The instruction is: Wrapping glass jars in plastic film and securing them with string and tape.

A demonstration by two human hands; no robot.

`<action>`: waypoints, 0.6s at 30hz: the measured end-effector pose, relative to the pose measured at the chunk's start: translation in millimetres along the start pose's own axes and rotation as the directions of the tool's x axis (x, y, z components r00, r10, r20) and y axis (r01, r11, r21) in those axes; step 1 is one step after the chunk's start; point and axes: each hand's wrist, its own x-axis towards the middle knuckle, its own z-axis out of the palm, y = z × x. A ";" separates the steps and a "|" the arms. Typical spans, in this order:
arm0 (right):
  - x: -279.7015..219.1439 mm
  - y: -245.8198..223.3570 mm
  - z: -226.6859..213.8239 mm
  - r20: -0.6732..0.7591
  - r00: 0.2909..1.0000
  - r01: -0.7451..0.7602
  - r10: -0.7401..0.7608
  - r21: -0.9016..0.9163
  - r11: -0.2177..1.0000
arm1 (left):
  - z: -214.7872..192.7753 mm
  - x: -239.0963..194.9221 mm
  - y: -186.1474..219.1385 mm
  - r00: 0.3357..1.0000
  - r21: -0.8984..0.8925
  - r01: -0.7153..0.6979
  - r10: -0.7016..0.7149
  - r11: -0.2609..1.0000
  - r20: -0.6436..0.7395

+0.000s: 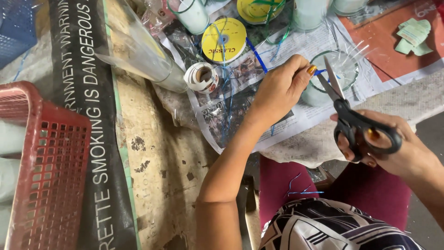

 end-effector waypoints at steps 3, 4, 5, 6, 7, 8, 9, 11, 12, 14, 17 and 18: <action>13.7 -4.2 4.2 0.033 0.999 0.013 -0.015 0.062 0.998 | 1.7 -2.0 1.9 1.000 -0.036 0.014 -0.014 0.999 0.004; 18.5 -5.6 5.9 0.017 0.999 -0.029 0.028 0.074 0.997 | 2.2 -2.3 2.2 1.000 -0.054 0.016 -0.017 0.998 -0.007; 20.9 -5.9 7.3 0.018 0.999 -0.030 0.028 0.075 0.997 | 2.1 -2.3 2.8 1.000 -0.053 0.017 -0.018 0.998 -0.007; 23.3 -6.2 8.6 0.046 0.999 0.024 -0.027 0.054 0.998 | 2.1 -2.4 3.3 1.000 -0.061 0.016 -0.017 0.998 -0.011; 25.4 -6.1 10.1 0.074 0.994 0.078 -0.080 0.035 0.996 | 2.2 -2.8 3.6 1.000 -0.070 0.015 -0.016 0.997 -0.014; 25.7 -5.2 10.6 0.075 0.994 0.076 -0.079 0.037 0.996 | 1.9 -3.1 3.1 1.000 -0.070 0.018 -0.019 0.997 -0.014; 25.5 -4.3 10.6 0.061 0.996 0.065 -0.069 0.061 0.996 | 2.2 -2.8 2.7 1.000 -0.067 0.018 -0.019 0.998 -0.013; 24.6 -0.7 9.4 0.044 0.997 0.056 -0.059 0.086 0.995 | 3.2 -2.5 2.0 1.000 -0.065 0.016 -0.017 0.998 -0.010; 23.9 2.1 8.4 0.045 0.998 0.045 -0.050 0.104 0.994 | 3.8 -2.8 1.6 1.000 -0.077 0.010 -0.011 0.997 -0.014; 22.3 4.0 8.4 0.046 0.998 0.037 -0.043 0.122 0.992 | 4.4 -2.9 1.1 1.000 -0.087 0.002 -0.004 0.996 -0.018; 20.7 1.8 10.6 0.039 0.999 0.030 -0.036 0.146 0.989 | 4.4 -3.5 0.7 1.000 -0.074 0.011 -0.013 0.997 -0.021; 21.1 1.1 10.3 0.035 0.999 0.019 -0.024 0.129 0.992 | 4.4 -3.4 0.9 1.000 -0.079 0.022 -0.023 0.997 -0.015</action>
